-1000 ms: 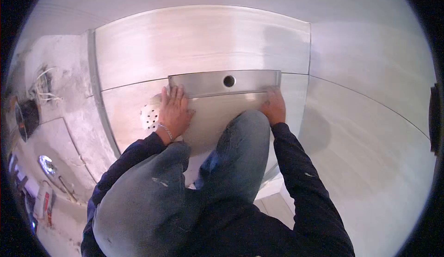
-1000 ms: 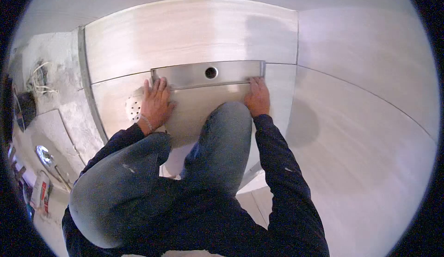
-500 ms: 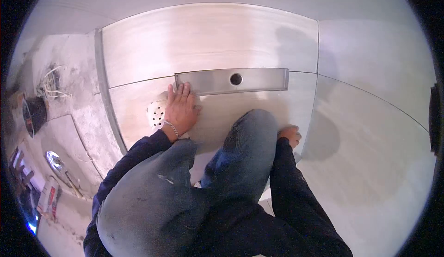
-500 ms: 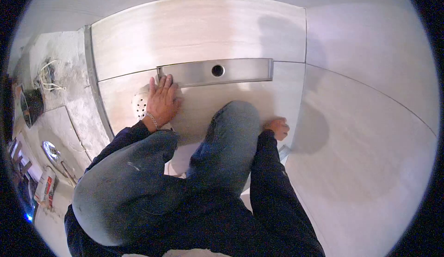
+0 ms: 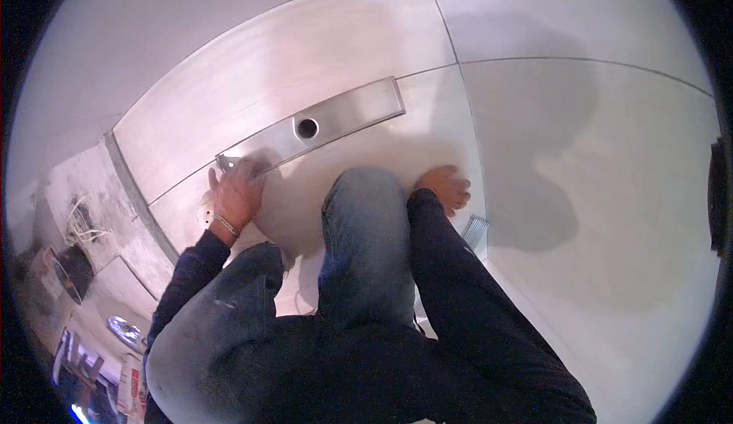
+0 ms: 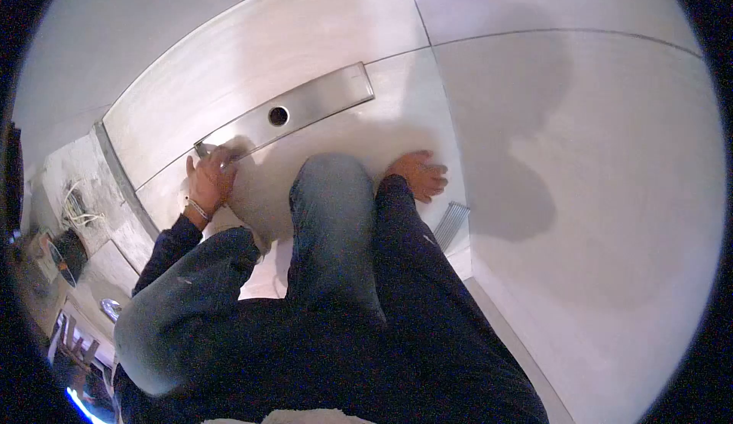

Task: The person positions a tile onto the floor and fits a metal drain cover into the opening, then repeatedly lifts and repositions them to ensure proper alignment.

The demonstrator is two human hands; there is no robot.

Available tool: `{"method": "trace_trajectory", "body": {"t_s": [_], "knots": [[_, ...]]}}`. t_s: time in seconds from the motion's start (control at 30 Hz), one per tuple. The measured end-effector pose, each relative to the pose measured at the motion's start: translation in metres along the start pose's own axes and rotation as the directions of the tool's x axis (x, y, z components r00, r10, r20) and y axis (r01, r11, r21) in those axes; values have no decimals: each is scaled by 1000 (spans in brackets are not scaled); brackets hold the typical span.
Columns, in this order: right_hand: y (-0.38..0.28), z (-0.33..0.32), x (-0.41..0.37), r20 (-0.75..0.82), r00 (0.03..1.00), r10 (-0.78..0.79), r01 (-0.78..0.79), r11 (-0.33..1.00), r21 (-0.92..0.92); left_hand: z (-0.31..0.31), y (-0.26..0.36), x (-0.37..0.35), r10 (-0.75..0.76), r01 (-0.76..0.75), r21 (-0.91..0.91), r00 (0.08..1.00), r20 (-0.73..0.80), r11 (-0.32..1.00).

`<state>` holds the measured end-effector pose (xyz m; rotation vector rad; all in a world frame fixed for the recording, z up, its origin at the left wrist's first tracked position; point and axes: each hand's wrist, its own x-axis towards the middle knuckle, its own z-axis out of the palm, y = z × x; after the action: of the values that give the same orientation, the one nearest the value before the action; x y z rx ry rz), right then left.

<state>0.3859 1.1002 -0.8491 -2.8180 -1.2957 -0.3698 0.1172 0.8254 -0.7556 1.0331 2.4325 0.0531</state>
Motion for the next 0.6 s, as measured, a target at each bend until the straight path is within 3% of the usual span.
{"method": "trace_trajectory", "body": {"t_s": [0.03,0.07,0.1,0.17,0.3,0.37,0.5,0.6], "knots": [[-1,-2,1,2,1000,-5,5,1000,15,-4,2,10,19,-19,-102,1000,2,995],[-2,-3,1,4,1000,-14,14,999,32,-8,9,20,123,-137,-115,985,-125,984],[-2,-3,1,8,1000,-10,10,999,35,-5,15,36,126,-140,-109,984,-126,984],[-3,-1,0,-19,1000,-5,5,999,33,5,31,66,486,-517,-184,854,-187,836],[-9,-15,1,108,994,2,-4,1000,17,13,111,88,540,-589,-227,805,-244,776],[-9,-8,-1,37,999,7,-5,999,-54,28,133,95,490,-524,-333,851,-188,784],[0,-1,-2,86,995,-52,53,999,-10,79,154,108,394,-492,-305,857,-331,815],[1,-1,-5,144,971,-188,219,947,-234,74,160,110,314,-430,-382,890,-330,818]]}}
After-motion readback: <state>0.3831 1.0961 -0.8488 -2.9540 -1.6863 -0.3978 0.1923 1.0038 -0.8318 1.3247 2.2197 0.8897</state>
